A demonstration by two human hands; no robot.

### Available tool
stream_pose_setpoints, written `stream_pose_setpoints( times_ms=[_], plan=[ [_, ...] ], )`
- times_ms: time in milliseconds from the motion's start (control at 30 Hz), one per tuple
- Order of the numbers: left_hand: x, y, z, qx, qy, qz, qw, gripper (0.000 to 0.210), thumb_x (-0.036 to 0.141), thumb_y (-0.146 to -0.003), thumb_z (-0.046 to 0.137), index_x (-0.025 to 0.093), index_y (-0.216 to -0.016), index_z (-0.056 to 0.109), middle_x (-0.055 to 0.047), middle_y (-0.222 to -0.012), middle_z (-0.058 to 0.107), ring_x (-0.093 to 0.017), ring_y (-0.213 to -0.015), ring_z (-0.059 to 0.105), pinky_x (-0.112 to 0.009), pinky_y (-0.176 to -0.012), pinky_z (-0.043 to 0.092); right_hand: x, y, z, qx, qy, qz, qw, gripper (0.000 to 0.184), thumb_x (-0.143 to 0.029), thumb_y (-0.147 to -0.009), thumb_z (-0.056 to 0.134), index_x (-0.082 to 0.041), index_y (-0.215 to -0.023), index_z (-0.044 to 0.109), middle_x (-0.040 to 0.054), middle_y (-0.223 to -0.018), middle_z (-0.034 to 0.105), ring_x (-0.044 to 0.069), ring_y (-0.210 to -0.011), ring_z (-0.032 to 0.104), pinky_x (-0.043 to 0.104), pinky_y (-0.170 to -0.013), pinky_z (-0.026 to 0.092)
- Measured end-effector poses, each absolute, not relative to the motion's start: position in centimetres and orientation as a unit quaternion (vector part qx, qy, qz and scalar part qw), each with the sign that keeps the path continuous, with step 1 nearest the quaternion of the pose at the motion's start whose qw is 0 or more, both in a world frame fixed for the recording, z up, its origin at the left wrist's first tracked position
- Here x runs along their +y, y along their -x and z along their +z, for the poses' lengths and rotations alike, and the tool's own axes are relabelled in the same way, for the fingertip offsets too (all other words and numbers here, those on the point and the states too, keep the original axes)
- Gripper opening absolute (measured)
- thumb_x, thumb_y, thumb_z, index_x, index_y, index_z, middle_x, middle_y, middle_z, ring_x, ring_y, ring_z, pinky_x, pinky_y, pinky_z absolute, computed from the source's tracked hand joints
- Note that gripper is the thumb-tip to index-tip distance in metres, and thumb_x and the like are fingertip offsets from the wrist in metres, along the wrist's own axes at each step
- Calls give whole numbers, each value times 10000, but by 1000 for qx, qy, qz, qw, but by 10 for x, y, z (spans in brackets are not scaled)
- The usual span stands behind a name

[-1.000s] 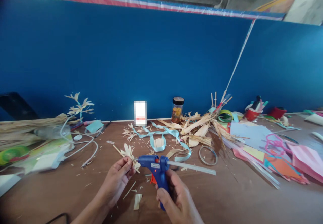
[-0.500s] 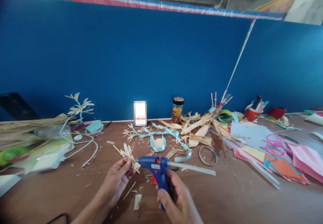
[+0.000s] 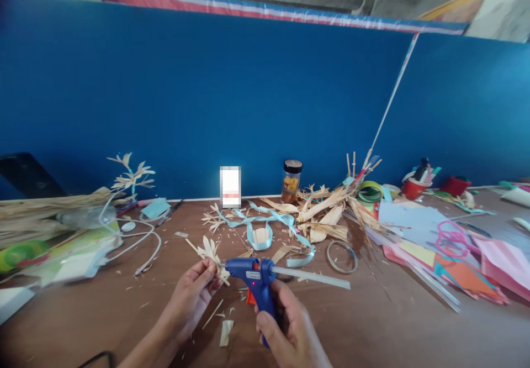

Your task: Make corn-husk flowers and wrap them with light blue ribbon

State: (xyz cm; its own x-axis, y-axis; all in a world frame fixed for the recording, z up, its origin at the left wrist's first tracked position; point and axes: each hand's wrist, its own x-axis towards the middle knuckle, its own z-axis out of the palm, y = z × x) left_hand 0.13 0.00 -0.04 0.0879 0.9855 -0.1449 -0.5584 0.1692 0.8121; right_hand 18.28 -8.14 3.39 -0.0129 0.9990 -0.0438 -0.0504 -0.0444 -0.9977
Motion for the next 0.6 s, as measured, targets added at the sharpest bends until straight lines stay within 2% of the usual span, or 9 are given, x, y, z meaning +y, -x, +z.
stream_pose_setpoints(
  times_ms=[600],
  plan=[
    [-3, -2, 2, 368, -318, 562, 669, 144, 244, -665, 666, 140, -630, 572, 26, -585, 507, -67, -521, 443, -187, -552, 373, -81, -182, 38, -466, 495, 526, 512, 509, -473, -718, 569, -158, -1103, 464, 63, -774, 603, 146, -618, 535, 257, -553, 467]
  ],
)
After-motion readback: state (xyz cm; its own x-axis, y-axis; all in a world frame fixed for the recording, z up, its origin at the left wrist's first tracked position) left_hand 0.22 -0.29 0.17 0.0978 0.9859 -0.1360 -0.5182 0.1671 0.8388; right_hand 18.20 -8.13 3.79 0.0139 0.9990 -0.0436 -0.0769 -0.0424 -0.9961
